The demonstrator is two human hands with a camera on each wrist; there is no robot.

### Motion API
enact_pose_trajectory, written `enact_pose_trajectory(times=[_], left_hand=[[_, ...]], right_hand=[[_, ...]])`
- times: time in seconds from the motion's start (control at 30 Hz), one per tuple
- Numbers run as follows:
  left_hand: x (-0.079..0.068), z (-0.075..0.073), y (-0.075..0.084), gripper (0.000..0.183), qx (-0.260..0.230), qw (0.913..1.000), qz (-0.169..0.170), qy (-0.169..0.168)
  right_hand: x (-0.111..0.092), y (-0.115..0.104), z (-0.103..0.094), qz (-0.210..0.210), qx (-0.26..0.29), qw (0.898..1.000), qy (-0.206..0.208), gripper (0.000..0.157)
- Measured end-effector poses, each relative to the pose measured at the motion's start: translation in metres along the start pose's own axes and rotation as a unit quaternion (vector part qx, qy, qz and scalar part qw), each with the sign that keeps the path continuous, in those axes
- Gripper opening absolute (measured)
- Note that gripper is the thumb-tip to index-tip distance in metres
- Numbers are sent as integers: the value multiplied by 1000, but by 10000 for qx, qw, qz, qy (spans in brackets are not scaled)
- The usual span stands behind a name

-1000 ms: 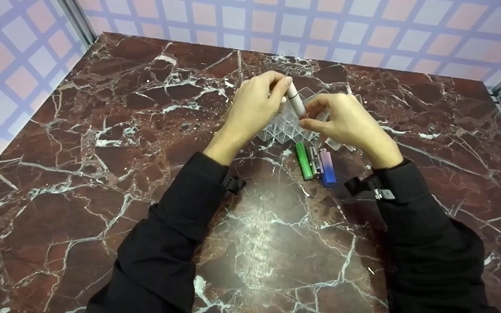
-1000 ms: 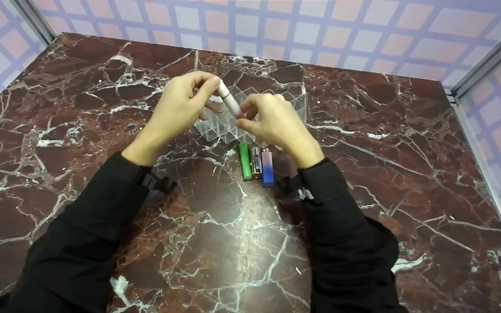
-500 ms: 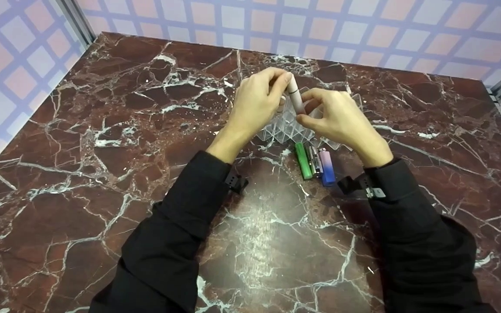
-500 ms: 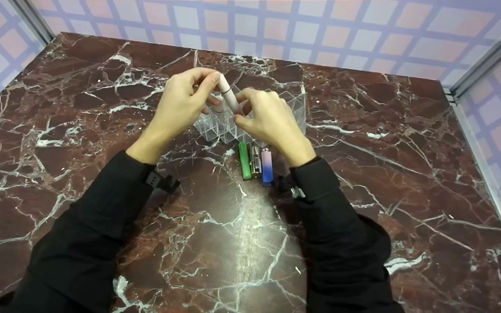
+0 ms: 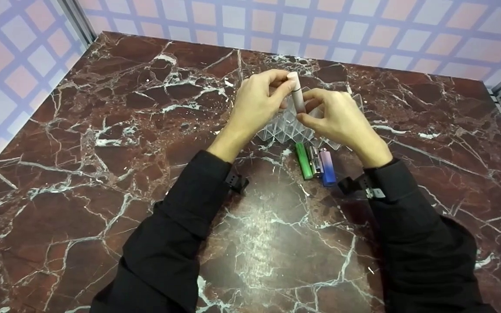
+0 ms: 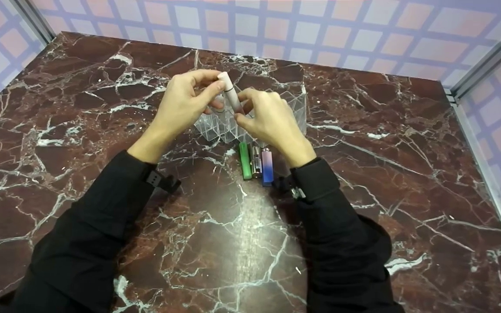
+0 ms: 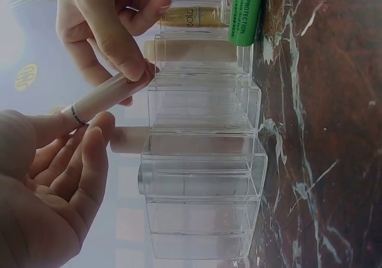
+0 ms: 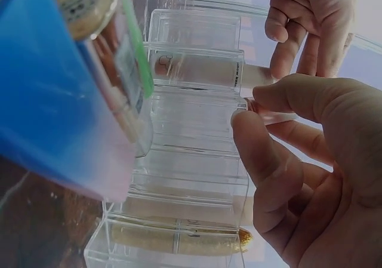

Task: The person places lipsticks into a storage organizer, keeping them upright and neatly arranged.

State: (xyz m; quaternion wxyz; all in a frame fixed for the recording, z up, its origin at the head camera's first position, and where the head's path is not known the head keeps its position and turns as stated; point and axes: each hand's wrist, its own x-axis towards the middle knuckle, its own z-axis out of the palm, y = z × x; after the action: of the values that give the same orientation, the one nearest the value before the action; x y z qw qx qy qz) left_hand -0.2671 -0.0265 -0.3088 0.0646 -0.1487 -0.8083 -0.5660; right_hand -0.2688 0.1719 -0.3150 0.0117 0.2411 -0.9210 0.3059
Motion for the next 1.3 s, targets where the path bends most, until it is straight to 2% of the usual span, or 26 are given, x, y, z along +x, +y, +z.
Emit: enact_pose_trajectory(times=[0.47, 0.8, 1.03, 1.3], left_hand=[[-1, 1, -1, 30, -20, 10000, 67, -65], [-2, 3, -2, 30, 135, 9998, 120, -57], [-3, 4, -1, 26, 91, 9994, 324, -98], [-3, 5, -1, 26, 656, 9963, 559, -53]], right_hand=[[1, 0, 5, -258, -312, 9990, 168, 34], [2, 0, 7, -258, -210, 9993, 166, 35], [4, 0, 8, -238, -190, 9991, 312, 24], [2, 1, 9, -265, -132, 9985, 470, 31]])
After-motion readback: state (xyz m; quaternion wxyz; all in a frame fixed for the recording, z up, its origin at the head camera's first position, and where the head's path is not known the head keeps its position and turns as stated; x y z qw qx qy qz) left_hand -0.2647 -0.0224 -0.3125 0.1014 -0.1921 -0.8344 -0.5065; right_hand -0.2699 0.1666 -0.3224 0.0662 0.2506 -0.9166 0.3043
